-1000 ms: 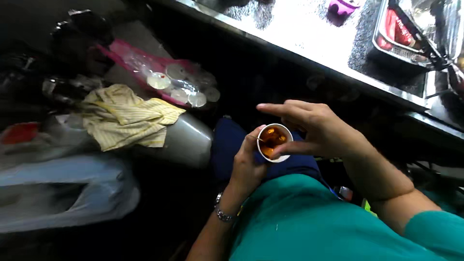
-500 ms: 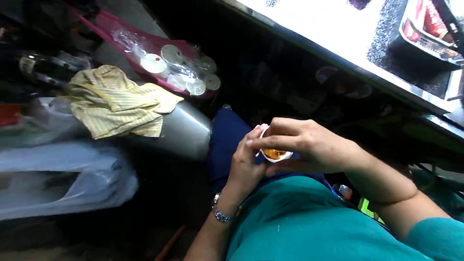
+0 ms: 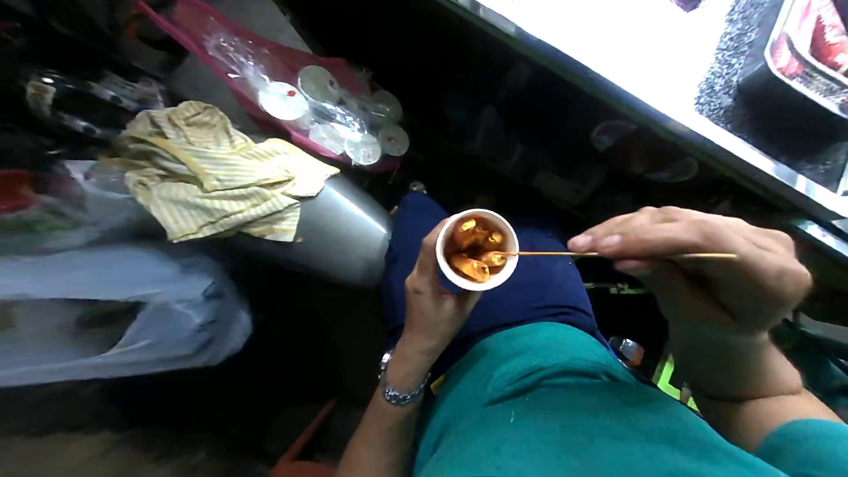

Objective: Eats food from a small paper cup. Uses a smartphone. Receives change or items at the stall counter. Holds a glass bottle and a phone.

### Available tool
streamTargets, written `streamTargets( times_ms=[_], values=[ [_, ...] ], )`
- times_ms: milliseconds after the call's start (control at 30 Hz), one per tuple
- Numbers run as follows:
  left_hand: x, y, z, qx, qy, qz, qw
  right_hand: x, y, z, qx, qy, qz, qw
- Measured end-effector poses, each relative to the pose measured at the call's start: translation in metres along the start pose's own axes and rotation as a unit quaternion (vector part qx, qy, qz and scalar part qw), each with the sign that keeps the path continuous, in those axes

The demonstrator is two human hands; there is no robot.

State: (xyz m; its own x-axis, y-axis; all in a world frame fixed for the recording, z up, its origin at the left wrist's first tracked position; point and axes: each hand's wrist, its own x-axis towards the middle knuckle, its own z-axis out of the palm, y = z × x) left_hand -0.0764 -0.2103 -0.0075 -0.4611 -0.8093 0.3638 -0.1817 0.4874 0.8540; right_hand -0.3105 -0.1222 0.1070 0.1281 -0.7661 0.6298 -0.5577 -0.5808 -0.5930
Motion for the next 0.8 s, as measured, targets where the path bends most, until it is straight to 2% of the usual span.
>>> streamTargets(
  times_ms=[100,467,800],
  values=[
    [0.0,0.0,-0.001,0.001,0.009,0.012,1.0,-0.009,-0.005,-0.001,-0.022,0.019,0.002,1.0],
    [-0.001,0.002,-0.001,0.01,0.026,0.008,1.0,-0.006,0.004,0.008,-0.034,-0.005,-0.011,0.999],
    [0.001,-0.004,-0.002,0.008,-0.006,0.025,1.0,-0.001,0.011,0.011,-0.013,-0.03,0.002,0.999]
  ],
)
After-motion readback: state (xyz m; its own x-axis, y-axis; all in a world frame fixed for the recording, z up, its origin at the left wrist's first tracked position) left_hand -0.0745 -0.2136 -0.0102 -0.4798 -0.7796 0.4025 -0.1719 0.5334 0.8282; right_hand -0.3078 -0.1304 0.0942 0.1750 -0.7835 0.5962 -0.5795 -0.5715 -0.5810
